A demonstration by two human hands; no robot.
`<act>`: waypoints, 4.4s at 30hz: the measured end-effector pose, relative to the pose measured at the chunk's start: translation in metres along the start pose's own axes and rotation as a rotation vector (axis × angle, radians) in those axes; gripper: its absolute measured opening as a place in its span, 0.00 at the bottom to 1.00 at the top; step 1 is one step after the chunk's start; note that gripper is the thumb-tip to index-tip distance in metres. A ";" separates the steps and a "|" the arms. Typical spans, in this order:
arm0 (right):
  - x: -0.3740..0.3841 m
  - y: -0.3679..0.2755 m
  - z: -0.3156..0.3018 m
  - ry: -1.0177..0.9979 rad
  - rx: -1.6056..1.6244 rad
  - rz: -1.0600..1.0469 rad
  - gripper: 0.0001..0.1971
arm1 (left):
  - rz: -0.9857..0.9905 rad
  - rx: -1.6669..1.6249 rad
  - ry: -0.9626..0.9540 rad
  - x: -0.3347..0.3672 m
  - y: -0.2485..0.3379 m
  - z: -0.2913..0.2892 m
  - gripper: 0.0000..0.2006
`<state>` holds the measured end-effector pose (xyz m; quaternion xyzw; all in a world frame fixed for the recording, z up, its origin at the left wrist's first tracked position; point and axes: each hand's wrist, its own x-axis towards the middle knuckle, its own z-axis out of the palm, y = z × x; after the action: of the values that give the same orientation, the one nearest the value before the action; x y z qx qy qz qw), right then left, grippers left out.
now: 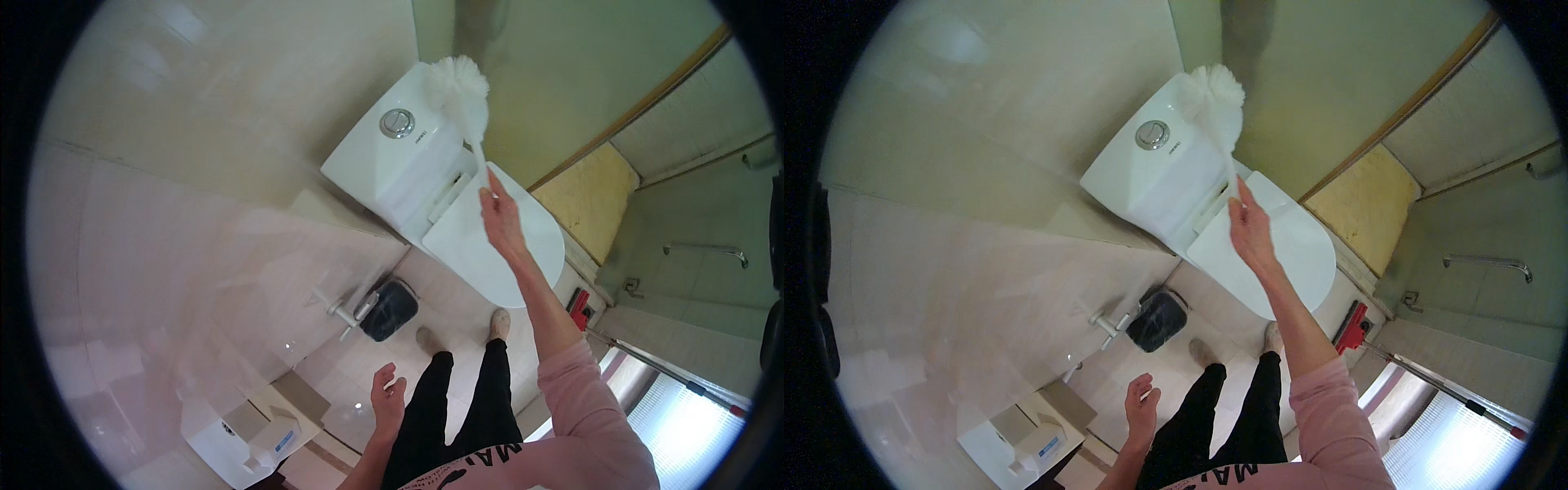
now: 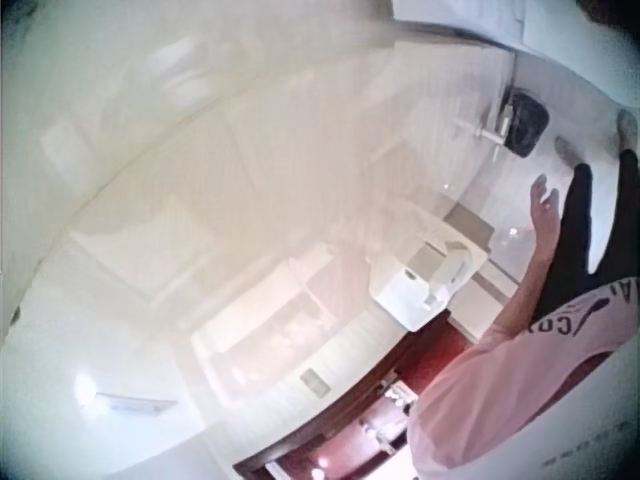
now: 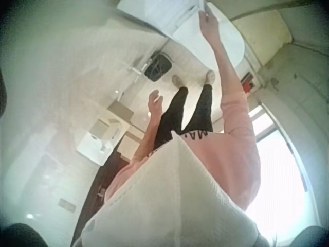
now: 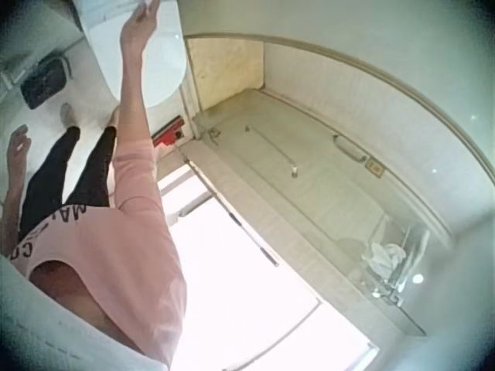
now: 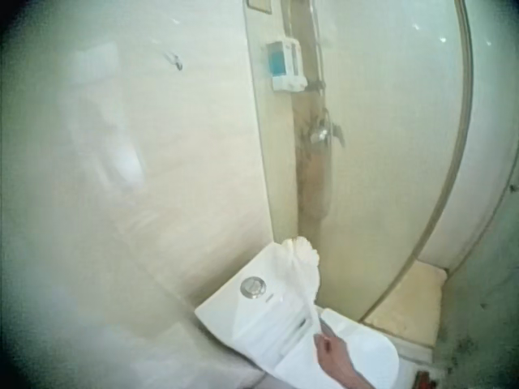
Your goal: The person cleans a bathroom by spraying water from a handheld shower head onto the floor and toilet, then uses a toilet brush to scrub the toilet bowl and a broom to sweep the floor. The person also applies a cleaning liquid to the toilet and flushes it.
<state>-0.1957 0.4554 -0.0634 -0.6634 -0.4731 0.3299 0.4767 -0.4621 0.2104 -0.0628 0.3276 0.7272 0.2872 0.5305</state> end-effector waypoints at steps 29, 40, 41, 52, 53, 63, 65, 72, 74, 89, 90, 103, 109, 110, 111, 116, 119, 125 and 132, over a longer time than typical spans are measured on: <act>-0.101 -0.005 0.014 -0.447 -0.007 0.039 0.23 | -0.017 -0.011 0.045 -0.021 -0.006 0.032 0.16; 0.034 0.044 0.006 -0.101 -0.211 -0.127 0.21 | -0.003 0.071 0.020 -0.016 -0.006 0.040 0.17; 0.037 0.038 -0.006 -0.087 -0.220 -0.016 0.21 | -0.014 0.058 0.033 -0.017 -0.008 0.039 0.17; -0.111 0.112 -0.165 0.087 -0.357 0.151 0.21 | -0.066 0.028 0.014 -0.027 -0.024 0.059 0.15; -0.132 0.115 -0.179 0.087 -0.399 0.226 0.21 | -0.072 0.012 0.010 -0.029 -0.025 0.062 0.16; -0.219 0.196 -0.183 -0.191 -0.633 0.349 0.23 | -0.143 0.046 -0.071 -0.041 -0.037 0.109 0.16; -0.174 0.227 -0.158 -0.058 -0.540 0.264 0.25 | -0.141 0.045 -0.103 -0.044 -0.030 0.122 0.16; -0.094 0.203 -0.081 -0.264 -0.491 0.385 0.23 | -0.149 0.076 -0.086 -0.046 -0.046 0.149 0.16; -0.134 0.194 -0.088 -0.400 -0.508 0.353 0.23 | -0.141 0.045 -0.069 -0.048 -0.053 0.153 0.16; -0.106 0.263 -0.180 -0.180 -0.439 0.184 0.24 | -0.172 0.109 -0.091 -0.065 -0.040 0.206 0.16; -0.091 0.256 -0.160 -0.242 -0.432 0.203 0.24 | -0.166 0.104 -0.078 -0.066 -0.046 0.205 0.16; -0.248 0.243 -0.194 -0.627 -0.569 0.197 0.25 | -0.178 0.170 -0.055 -0.057 -0.058 0.221 0.17; -0.290 0.281 -0.337 -0.655 -0.844 0.258 0.29 | -0.210 0.181 -0.099 -0.055 -0.055 0.249 0.17; -0.288 0.286 -0.351 -0.565 -0.822 0.264 0.29 | -0.216 0.178 -0.105 -0.055 -0.058 0.253 0.17; -0.285 0.291 -0.361 -0.477 -0.799 0.268 0.29 | -0.209 0.172 -0.097 -0.054 -0.058 0.256 0.17; -0.263 0.339 -0.336 0.055 -0.602 0.450 0.29 | -0.184 0.098 -0.146 -0.030 -0.088 0.279 0.16; -0.222 0.371 -0.281 0.202 0.287 1.011 0.22 | -0.496 -0.084 -0.205 0.007 -0.106 0.300 0.14; -0.134 0.380 -0.178 0.492 0.807 1.319 0.17 | -0.830 -0.379 -0.135 0.069 -0.135 0.346 0.27; -0.104 0.353 -0.147 0.458 0.878 1.301 0.20 | -0.803 -0.755 -0.159 0.104 -0.133 0.362 0.17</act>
<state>0.0108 0.2756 -0.3498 -0.6091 0.2883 0.5520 0.4911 -0.1601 0.2347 -0.3237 -0.1675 0.5993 0.2775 0.7320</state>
